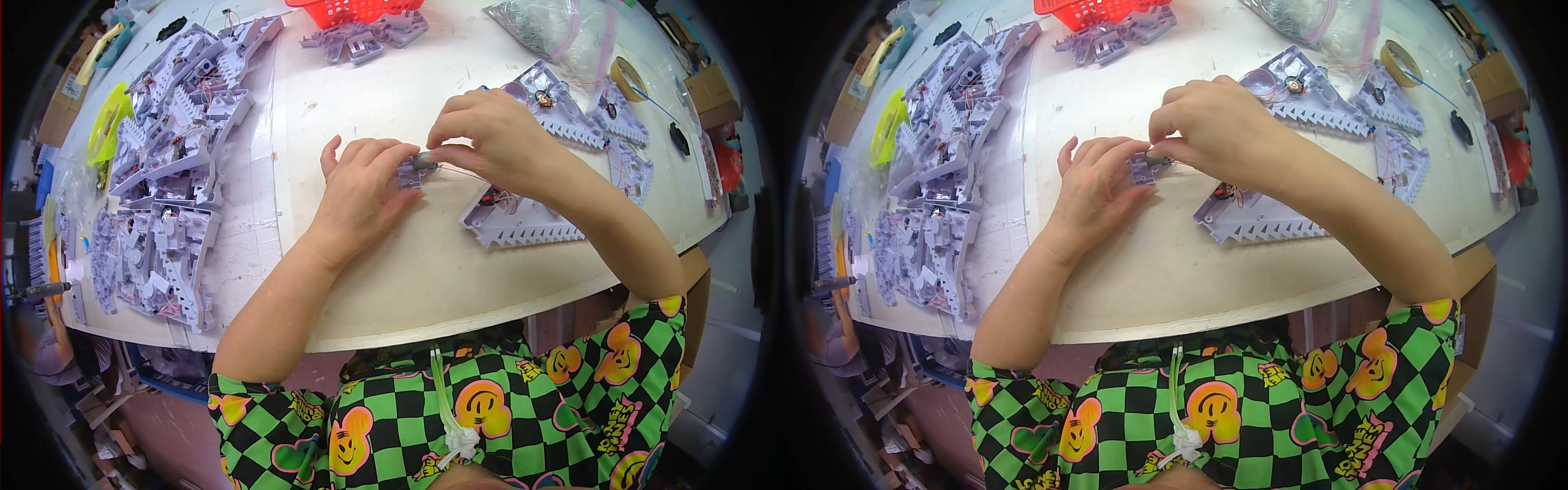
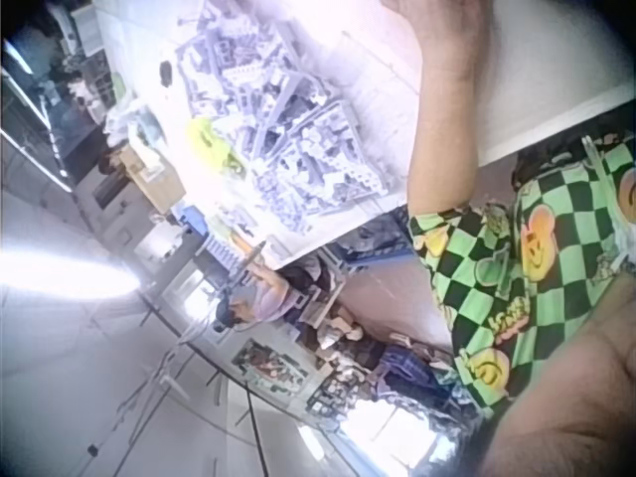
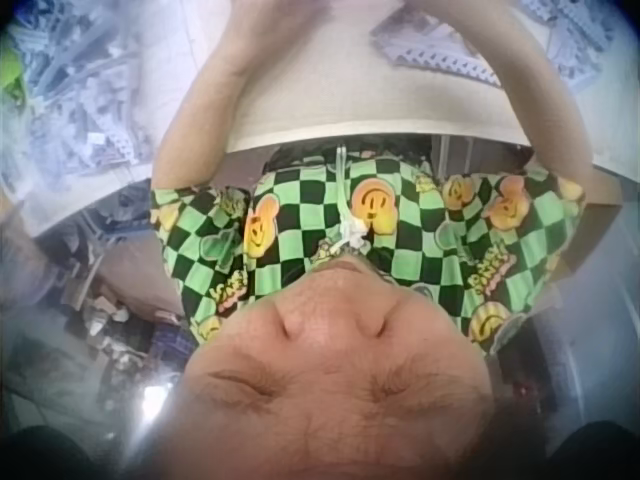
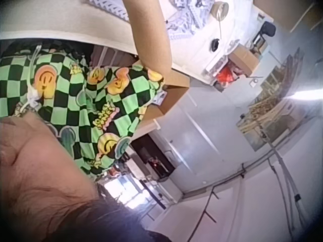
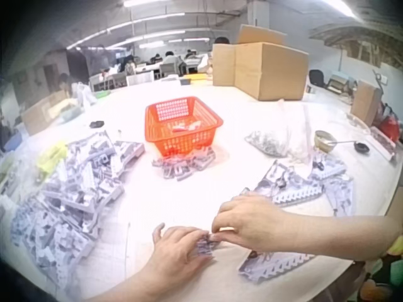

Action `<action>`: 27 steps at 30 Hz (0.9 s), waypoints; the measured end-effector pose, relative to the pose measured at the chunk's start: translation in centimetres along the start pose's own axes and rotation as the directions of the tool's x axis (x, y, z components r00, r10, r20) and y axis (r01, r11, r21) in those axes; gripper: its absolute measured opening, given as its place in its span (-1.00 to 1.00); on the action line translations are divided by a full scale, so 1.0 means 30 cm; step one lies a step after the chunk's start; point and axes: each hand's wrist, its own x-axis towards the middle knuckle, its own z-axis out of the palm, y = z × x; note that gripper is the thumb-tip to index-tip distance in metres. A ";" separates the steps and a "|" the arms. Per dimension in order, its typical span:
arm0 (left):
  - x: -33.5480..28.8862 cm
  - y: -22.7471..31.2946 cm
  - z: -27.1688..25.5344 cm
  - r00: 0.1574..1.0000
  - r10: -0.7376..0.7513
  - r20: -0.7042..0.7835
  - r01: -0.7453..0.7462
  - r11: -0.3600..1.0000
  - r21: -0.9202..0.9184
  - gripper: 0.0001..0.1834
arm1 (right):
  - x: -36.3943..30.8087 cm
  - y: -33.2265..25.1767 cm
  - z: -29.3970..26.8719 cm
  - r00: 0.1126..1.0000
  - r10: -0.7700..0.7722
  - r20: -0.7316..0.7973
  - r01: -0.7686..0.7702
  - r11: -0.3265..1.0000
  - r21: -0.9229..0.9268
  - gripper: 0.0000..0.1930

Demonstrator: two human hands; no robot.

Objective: The person assembles small electronic components by applying adhesive with a brush to plastic frames, then mounting small motors onto them.

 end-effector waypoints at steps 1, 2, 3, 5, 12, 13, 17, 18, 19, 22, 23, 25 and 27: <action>0.001 -0.004 0.002 1.000 0.000 0.000 0.000 1.000 -0.003 -0.52 | 0.019 0.000 0.005 0.997 0.056 0.056 -0.060 0.996 0.062 -0.85; 0.005 -0.009 0.003 1.000 -0.008 0.012 0.008 1.000 0.003 -0.53 | 0.029 0.006 0.014 0.997 0.057 0.058 -0.060 0.996 0.061 -0.85; 0.012 -0.014 0.005 1.000 -0.016 0.024 0.015 1.000 0.008 -0.53 | 0.036 0.015 0.028 0.995 0.075 0.065 -0.080 0.994 0.074 -0.87; 0.023 -0.022 0.005 1.000 -0.016 0.025 0.015 1.000 0.012 -0.54 | 0.045 0.031 0.045 0.993 0.096 0.073 -0.102 0.991 0.085 -0.88; 0.008 -0.019 -0.034 1.000 -0.009 -0.012 0.009 0.999 0.054 -0.51 | 0.060 0.041 0.078 0.989 0.147 0.030 -0.149 0.986 0.076 -0.83; 0.014 -0.020 -0.009 1.000 0.002 -0.003 -0.002 1.000 0.024 -0.52 | 0.030 0.048 0.081 0.988 0.151 0.012 -0.152 0.986 0.064 -0.83; -0.020 -0.002 0.023 1.000 0.002 0.014 -0.002 1.000 -0.006 -0.53 | -0.007 0.037 0.065 0.986 0.138 0.092 -0.151 0.977 0.152 -0.85; -0.025 0.011 0.019 1.000 0.005 0.020 -0.005 1.000 -0.002 -0.53 | -0.019 0.030 0.051 0.992 0.108 0.070 -0.118 0.981 0.154 -0.85; -0.030 0.019 0.016 0.999 -0.001 0.034 0.001 1.000 0.008 -0.53 | -0.033 0.023 0.036 0.997 0.060 -0.041 -0.050 0.975 0.216 -0.85; -0.018 0.035 0.018 0.999 0.017 0.047 -0.019 0.999 0.034 -0.57 | -0.071 0.001 -0.071 0.976 0.069 -0.207 0.004 0.943 0.333 -0.86; -0.005 0.045 0.025 0.997 0.047 0.063 -0.048 0.999 0.007 -0.57 | -0.113 -0.001 -0.115 0.955 0.141 -0.260 -0.033 0.925 0.379 -0.87; 0.001 0.020 0.026 0.998 -0.036 0.052 0.032 0.996 0.081 -0.56 | -0.140 0.053 -0.155 0.932 0.186 -0.311 -0.059 0.925 0.376 -0.88; 0.021 0.039 0.004 0.998 -0.042 0.041 0.038 0.995 0.095 -0.55 | -0.226 0.128 -0.250 0.864 0.248 -0.437 -0.105 0.940 0.324 -0.89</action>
